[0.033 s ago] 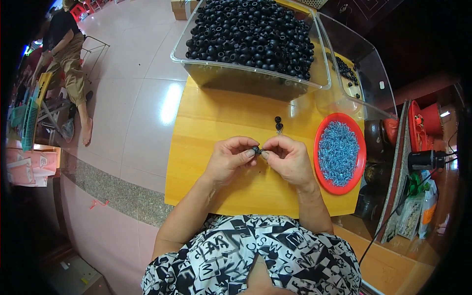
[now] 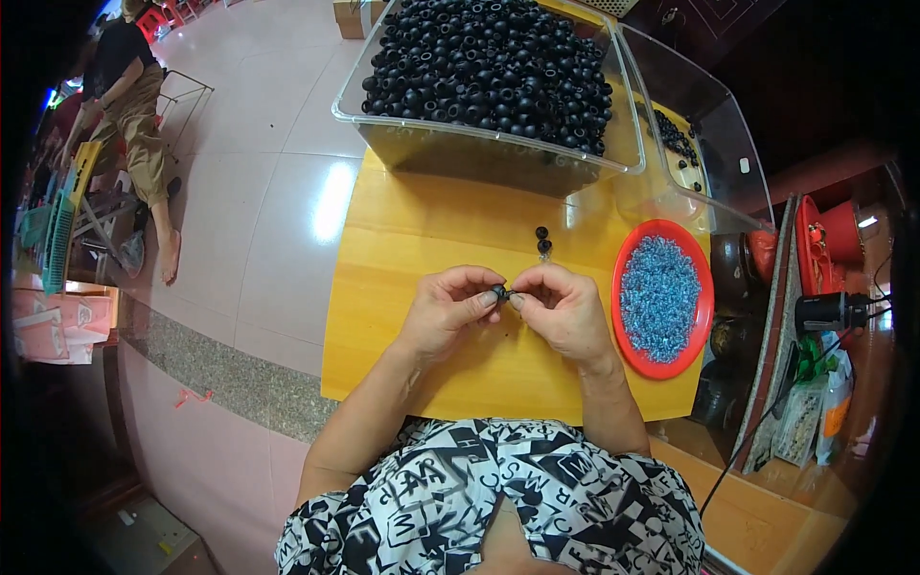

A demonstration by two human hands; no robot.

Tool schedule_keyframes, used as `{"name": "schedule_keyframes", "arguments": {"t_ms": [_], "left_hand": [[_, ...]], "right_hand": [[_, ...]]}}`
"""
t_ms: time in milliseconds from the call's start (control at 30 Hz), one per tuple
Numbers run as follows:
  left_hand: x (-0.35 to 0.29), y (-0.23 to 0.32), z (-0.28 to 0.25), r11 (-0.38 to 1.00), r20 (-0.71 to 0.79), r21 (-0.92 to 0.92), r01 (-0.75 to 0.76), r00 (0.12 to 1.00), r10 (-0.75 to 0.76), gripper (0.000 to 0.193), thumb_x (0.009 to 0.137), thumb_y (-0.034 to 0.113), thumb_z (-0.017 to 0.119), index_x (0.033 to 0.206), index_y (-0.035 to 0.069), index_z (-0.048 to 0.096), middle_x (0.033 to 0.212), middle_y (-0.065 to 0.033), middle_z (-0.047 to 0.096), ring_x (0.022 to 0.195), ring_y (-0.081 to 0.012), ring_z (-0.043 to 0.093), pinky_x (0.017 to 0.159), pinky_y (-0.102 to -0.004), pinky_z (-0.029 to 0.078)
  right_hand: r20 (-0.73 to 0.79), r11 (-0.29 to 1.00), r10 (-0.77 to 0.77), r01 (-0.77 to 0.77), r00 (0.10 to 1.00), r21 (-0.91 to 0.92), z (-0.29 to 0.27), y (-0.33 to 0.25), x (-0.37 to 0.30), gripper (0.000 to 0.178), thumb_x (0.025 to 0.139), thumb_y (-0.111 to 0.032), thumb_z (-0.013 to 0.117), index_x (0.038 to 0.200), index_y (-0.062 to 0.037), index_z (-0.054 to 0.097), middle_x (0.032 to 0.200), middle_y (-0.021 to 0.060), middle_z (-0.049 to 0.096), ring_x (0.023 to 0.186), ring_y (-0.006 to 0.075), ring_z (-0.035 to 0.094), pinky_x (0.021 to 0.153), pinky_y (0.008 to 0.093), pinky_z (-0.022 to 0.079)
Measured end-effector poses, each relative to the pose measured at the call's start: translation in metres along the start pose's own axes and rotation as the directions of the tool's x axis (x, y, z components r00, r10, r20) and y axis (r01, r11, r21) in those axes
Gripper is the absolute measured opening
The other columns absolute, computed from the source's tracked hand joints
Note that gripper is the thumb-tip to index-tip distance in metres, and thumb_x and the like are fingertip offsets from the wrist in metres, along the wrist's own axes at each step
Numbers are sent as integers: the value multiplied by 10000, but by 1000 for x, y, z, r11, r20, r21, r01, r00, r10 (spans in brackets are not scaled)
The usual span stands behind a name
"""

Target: The person assembles small components by hand, inserting small metal pieces into black plastic caps and placing them on the table.

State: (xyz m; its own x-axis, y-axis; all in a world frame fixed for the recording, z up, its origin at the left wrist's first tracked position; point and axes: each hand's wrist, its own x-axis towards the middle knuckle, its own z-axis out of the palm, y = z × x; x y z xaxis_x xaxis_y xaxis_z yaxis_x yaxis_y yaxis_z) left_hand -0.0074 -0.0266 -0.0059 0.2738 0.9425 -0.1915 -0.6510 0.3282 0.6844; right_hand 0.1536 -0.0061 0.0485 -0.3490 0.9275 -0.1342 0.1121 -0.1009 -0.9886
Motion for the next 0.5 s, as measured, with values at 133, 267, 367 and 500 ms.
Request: {"name": "schedule_keyframes", "arguments": {"t_ms": [133,267,367,500], "left_hand": [[0,1,1,1000,-2,27,8,1000,-8,163,776,32,597,933,-9,579,817,-58,595,663,-110,552,605,-216,458],[-1,1,4,996,-6,84,-12,1000,12,155,779,31,593,929,-7,582,819,-57,596,667,-108,550,612,-216,460],[-1,0,4,986,-31,164,-42,998,47,147,787,17,575,931,-14,580,833,-48,587,681,-108,546,625,-216,455],[0,-6,6,918,-54,372,-135,985,166,141,779,-12,560,917,-29,582,833,-51,574,689,-112,539,630,-215,442]], "right_hand": [[-46,997,-36,32,998,-67,0,5,2,49,752,-12,579,795,10,583,713,9,574,647,51,520,557,193,421],[-55,983,-78,67,995,-172,0,7,2,67,722,-7,586,786,10,579,699,58,583,616,101,544,548,224,431],[-38,892,-249,214,968,-399,3,3,2,77,698,2,580,773,11,575,691,102,578,603,176,563,540,261,440],[17,782,-372,323,928,-533,5,8,3,66,703,28,585,766,28,566,699,58,560,611,78,522,511,212,401]]}}
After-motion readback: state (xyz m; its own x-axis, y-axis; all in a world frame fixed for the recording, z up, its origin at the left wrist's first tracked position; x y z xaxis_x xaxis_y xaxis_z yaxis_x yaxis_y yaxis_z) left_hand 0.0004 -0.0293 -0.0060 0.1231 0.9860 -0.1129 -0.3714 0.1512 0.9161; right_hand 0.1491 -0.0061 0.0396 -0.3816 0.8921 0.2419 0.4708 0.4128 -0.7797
